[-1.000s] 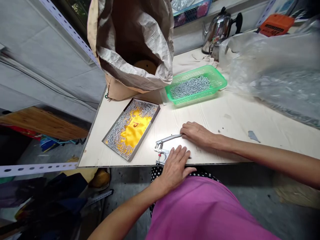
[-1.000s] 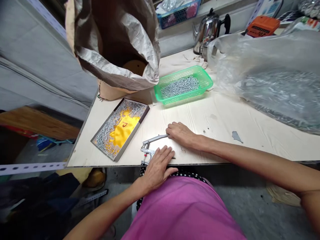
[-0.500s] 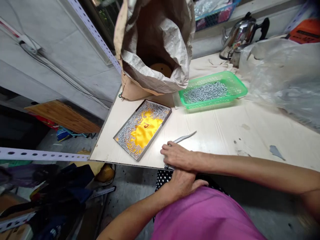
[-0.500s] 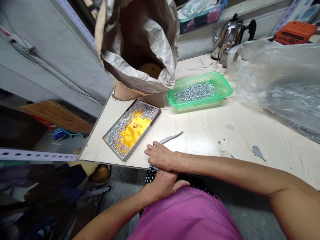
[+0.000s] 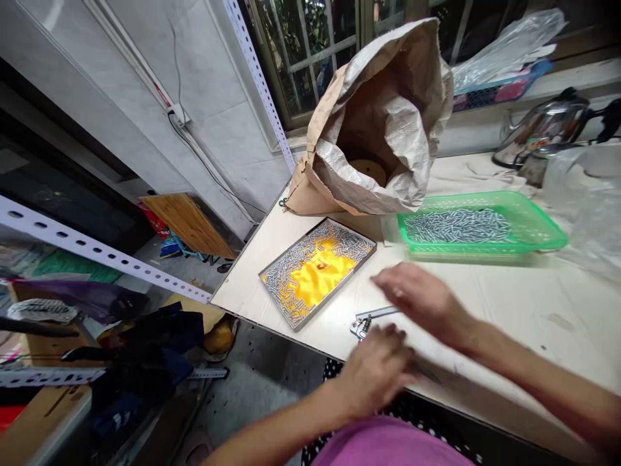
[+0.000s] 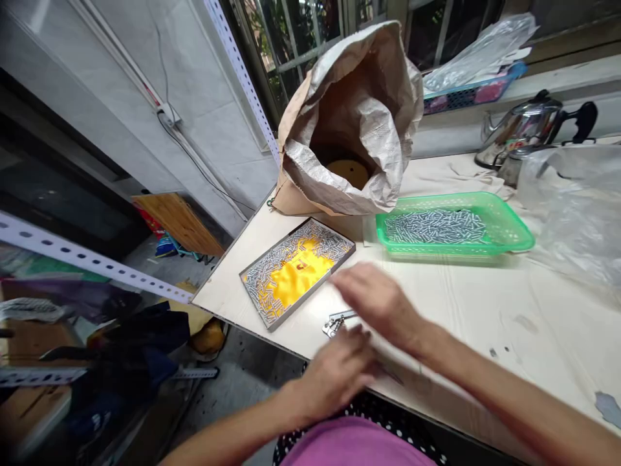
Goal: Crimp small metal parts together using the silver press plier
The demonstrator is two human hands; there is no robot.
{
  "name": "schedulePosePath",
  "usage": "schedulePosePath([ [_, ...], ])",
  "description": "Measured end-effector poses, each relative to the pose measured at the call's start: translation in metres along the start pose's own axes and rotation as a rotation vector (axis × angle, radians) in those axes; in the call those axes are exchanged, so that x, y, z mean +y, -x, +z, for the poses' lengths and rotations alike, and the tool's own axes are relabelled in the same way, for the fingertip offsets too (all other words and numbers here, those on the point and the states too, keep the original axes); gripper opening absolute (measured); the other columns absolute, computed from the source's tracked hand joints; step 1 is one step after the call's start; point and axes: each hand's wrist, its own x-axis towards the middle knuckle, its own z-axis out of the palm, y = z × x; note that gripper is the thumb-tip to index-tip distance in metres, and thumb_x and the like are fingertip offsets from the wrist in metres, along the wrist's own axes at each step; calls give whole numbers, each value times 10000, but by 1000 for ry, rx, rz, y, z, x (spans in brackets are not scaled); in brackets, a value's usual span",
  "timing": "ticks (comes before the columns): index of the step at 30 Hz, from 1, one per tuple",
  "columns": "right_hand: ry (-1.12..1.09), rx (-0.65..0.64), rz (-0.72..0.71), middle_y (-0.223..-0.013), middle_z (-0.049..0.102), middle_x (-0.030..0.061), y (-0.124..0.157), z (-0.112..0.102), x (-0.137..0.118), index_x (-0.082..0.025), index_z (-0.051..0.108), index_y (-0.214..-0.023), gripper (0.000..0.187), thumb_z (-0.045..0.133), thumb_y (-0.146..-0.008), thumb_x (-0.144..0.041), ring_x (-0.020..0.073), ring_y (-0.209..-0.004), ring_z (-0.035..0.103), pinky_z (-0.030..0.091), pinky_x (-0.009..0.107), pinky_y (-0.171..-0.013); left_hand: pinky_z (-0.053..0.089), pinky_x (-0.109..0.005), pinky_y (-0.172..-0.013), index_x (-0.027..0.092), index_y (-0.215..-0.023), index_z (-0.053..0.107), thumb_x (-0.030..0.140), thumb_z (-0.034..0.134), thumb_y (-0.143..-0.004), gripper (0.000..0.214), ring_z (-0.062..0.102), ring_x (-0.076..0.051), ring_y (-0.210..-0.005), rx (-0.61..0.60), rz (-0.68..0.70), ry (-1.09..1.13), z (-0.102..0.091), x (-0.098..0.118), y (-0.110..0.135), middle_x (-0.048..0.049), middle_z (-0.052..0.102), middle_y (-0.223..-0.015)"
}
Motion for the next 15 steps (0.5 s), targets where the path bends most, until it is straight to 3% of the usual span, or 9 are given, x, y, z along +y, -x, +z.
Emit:
schedulePosePath([
  [3, 321, 102, 199, -971, 671, 116, -19, -48, 56, -190, 667, -1022, 244, 446, -984, -288, 234, -911, 598, 488, 397, -822, 485, -404, -930, 159, -1107, 639, 230, 436, -980, 249, 554, -235, -1094, 148, -290, -227, -47, -51, 6, -129, 633, -1159],
  [5, 547, 82, 290, -1014, 649, 167, -22, -69, 87, -162, 663, -1130, 332, 467, -970, -378, 308, -993, 583, 477, 467, -837, 489, -395, -855, 164, -1019, 665, 164, 434, -961, 238, 542, -239, -1003, 111, -503, -393, -75, -91, 13, -115, 641, -1040],
  [7, 602, 40, 358, -1070, 619, 202, -15, -75, 100, -140, 613, -1244, 433, 451, -966, -430, 342, -1024, 574, 481, 487, -832, 464, -386, -862, 153, -977, 674, 134, 442, -944, 235, 513, -252, -1021, 6, -648, -486, -94, -126, 21, -117, 625, -1010],
  [11, 348, -106, 363, -1104, 610, 166, 24, -45, 77, -176, 616, -1221, 407, 413, -976, -429, 298, -955, 613, 521, 453, -817, 438, -342, -800, 173, -986, 675, 127, 437, -938, 247, 499, -251, -998, -111, -678, -492, -106, -167, 33, -110, 591, -1003],
  [15, 32, -234, 397, -1080, 635, 122, 73, -3, 32, -226, 659, -1108, 317, 426, -967, -388, 253, -939, 654, 553, 414, -816, 417, -326, -786, 211, -1003, 672, 168, 462, -945, 221, 494, -241, -983, -154, -560, -487, -107, -178, 34, -91, 568, -994],
])
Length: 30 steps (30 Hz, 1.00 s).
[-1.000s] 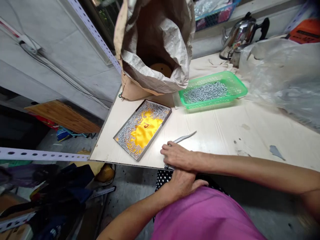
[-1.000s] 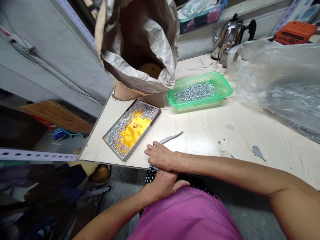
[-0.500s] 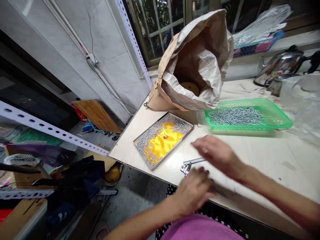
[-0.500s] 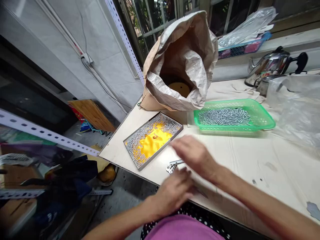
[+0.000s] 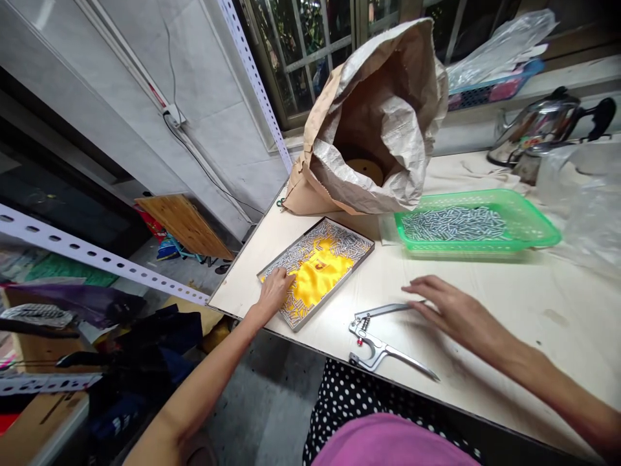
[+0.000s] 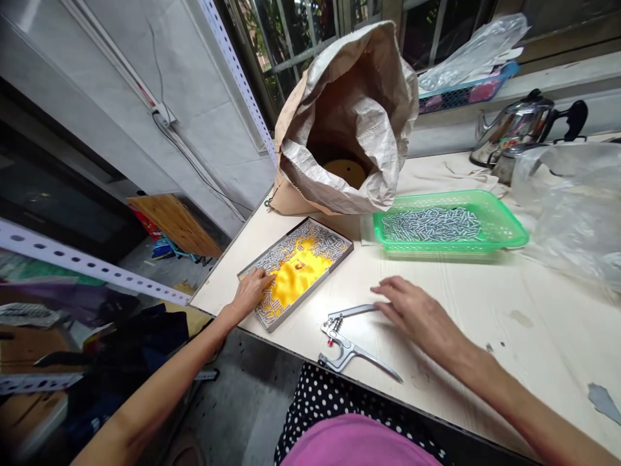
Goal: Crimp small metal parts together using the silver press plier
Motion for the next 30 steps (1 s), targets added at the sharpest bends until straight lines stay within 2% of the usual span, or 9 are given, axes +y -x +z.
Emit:
schedulePosePath([
  [3, -99, -110, 63, -1053, 649, 99, 30, 19, -14, -247, 666, -1062, 309, 392, -984, -367, 221, -907, 665, 568, 369, -788, 420, -318, -773, 221, -976, 669, 186, 486, -941, 190, 496, -231, -958, -29, 114, -32, -3, -1, -2, -87, 572, -965],
  [6, -127, -151, 101, -1042, 661, 85, 48, 25, -23, -264, 661, -1058, 304, 377, -991, -348, 210, -910, 667, 573, 354, -785, 427, -318, -778, 215, -969, 659, 164, 479, -941, 189, 509, -227, -953, -60, 187, -33, -5, -1, -2, -87, 579, -952],
  [11, -109, -118, 99, -998, 672, 83, 65, 34, -38, -252, 665, -1047, 284, 395, -988, -319, 214, -886, 668, 572, 369, -770, 435, -328, -838, 182, -810, 624, 171, 524, -914, 145, 535, -223, -973, -50, 67, 106, 0, -3, -6, -82, 609, -940],
  [16, -64, -102, 102, -954, 669, 81, 72, 35, -46, -238, 664, -1043, 267, 407, -988, -282, 217, -856, 653, 552, 380, -752, 463, -325, -813, 172, -793, 632, 188, 573, -859, 90, 590, -205, -883, -20, -29, 178, -7, -3, -7, -72, 652, -879],
  [19, -47, -113, 129, -965, 659, 88, 76, 32, -48, -219, 655, -1061, 265, 405, -993, -275, 219, -871, 635, 532, 388, -766, 478, -312, -767, 173, -811, 671, 241, 588, -841, 112, 625, -190, -795, 25, -97, 435, -20, 22, 6, -61, 691, -849],
  [21, -50, -141, 137, -988, 648, 92, 78, 30, -51, -209, 643, -1088, 244, 431, -988, -275, 221, -887, 619, 517, 390, -775, 484, -293, -713, 185, -833, 696, 307, 603, -831, 154, 632, -178, -731, 17, -106, 684, -26, 51, 21, -42, 708, -820],
  [23, -45, -164, 137, -1012, 637, 98, 80, 31, -53, -200, 630, -1123, 228, 475, -974, -277, 229, -908, 603, 499, 400, -793, 474, -270, -628, 188, -832, 709, 366, 614, -818, 202, 611, -161, -642, -42, -97, 875, -28, 84, 37, -30, 703, -759],
  [26, -22, -174, 143, -1007, 629, 102, 81, 36, -55, -182, 621, -1147, 232, 487, -968, -239, 233, -918, 585, 470, 403, -810, 450, -253, -589, 180, -809, 724, 401, 644, -786, 236, 596, -152, -631, -118, -103, 1024, -21, 126, 52, -36, 701, -757],
  [30, -11, -150, 154, -955, 621, 92, 83, 42, -53, -170, 635, -1130, 243, 449, -973, -177, 216, -872, 565, 445, 364, -774, 400, -234, -543, 152, -793, 725, 467, 686, -742, 322, 533, -124, -563, -251, -200, 1182, -1, 150, 54, -16, 650, -642],
])
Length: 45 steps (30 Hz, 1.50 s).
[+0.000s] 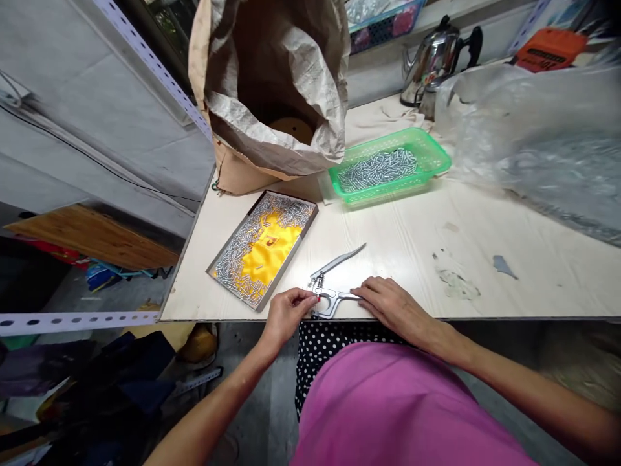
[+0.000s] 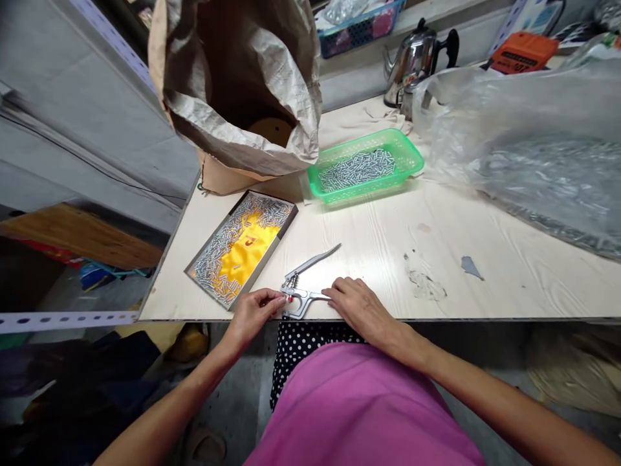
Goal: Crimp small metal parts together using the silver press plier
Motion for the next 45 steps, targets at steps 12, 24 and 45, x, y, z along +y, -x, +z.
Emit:
schedulePosePath([
  [12, 66, 89, -31, -919, 606, 83, 5, 6, 3, -161, 650, -1106, 212, 526, -935, -147, 202, -827, 535, 404, 333, -729, 351, -227, -531, 130, -730, 714, 536, 708, -645, 415, 530, -134, -582, -34, -156, -72, 6, -2, -8, -25, 645, -632],
  [24, 81, 79, -25, -969, 586, 87, 8, 6, 3, -158, 618, -1164, 284, 467, -936, -78, 207, -846, 486, 372, 340, -756, 305, -232, -486, 129, -707, 669, 581, 634, -638, 459, 414, -105, -485, -122, -234, -243, 2, -1, -14, 32, 514, -521],
  [45, 98, 12, 34, -1275, 540, 170, 0, -12, 6, -158, 562, -1261, 401, 637, -884, -270, 290, -1107, 505, 450, 423, -876, 380, -218, -467, 170, -646, 594, 456, 585, -728, 298, 483, -106, -443, -345, -279, -378, -5, 8, -28, 40, 522, -507],
])
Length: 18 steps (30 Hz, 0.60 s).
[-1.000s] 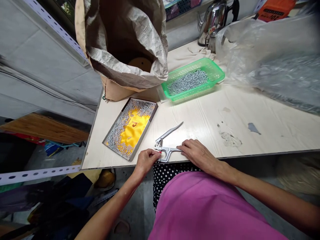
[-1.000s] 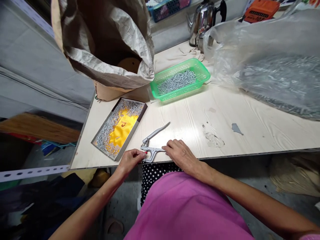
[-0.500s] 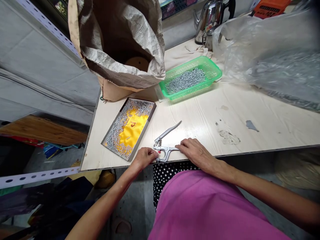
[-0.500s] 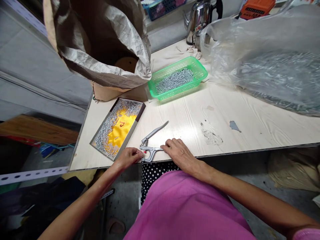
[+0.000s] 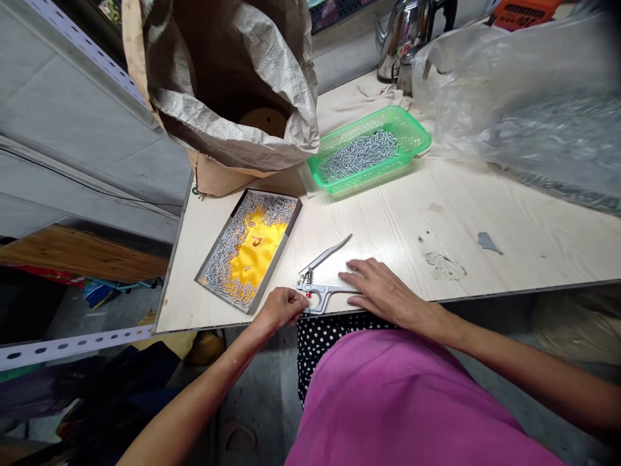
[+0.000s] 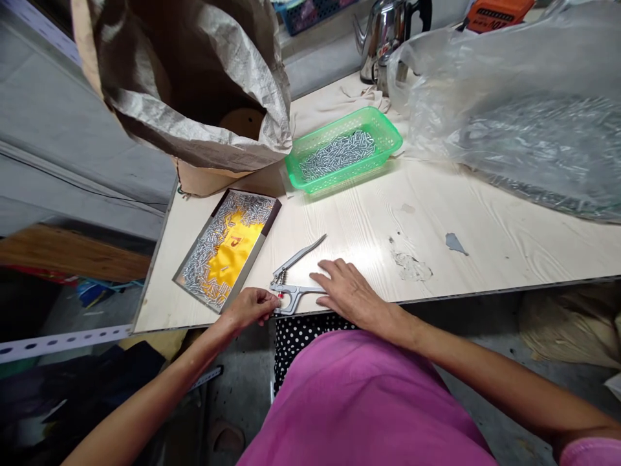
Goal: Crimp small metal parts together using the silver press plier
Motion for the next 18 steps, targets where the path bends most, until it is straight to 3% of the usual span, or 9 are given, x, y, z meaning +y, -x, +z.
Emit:
schedulePosePath([
  [4, 130, -30, -14, -1508, 315, 233, -16, -13, 18, -123, 394, -1421, 823, 744, -766, -478, 402, -1385, 266, 298, 565, -1077, 386, -219, -448, 172, -629, 578, 456, 601, -731, 303, 470, -104, -432, -9, -3, 32, 1, -3, -2, 46, 503, -488],
  [6, 169, -97, -23, -1518, 296, 246, -24, -16, 26, -115, 366, -1435, 929, 741, -723, -578, 425, -1412, 210, 216, 615, -1106, 394, -222, -438, 170, -640, 583, 446, 602, -732, 291, 461, -102, -422, -12, -16, 46, 2, -3, -2, 52, 497, -484],
  [9, 192, -170, -51, -1481, 352, 265, -34, -20, 31, -85, 356, -1433, 1002, 710, -694, -661, 434, -1401, 233, 175, 643, -1105, 397, -218, -422, 163, -666, 595, 423, 602, -734, 268, 445, -95, -413, 0, -40, 71, 3, -1, -1, 59, 486, -478],
  [14, 232, -163, -83, -1238, 555, 217, -45, -24, 29, -83, 451, -1342, 916, 710, -673, -652, 381, -1140, 488, 276, 606, -1034, 405, -214, -423, 155, -699, 611, 420, 630, -723, 267, 445, -91, -417, 18, -64, 116, 4, 1, 2, 65, 484, -474],
  [18, 261, -145, -101, -1113, 590, 162, -46, -23, 27, -126, 559, -1160, 661, 699, -714, -592, 318, -974, 515, 356, 510, -918, 401, -223, -429, 157, -691, 609, 465, 651, -709, 312, 446, -96, -418, 23, -65, 134, 5, 1, 3, 67, 483, -474],
])
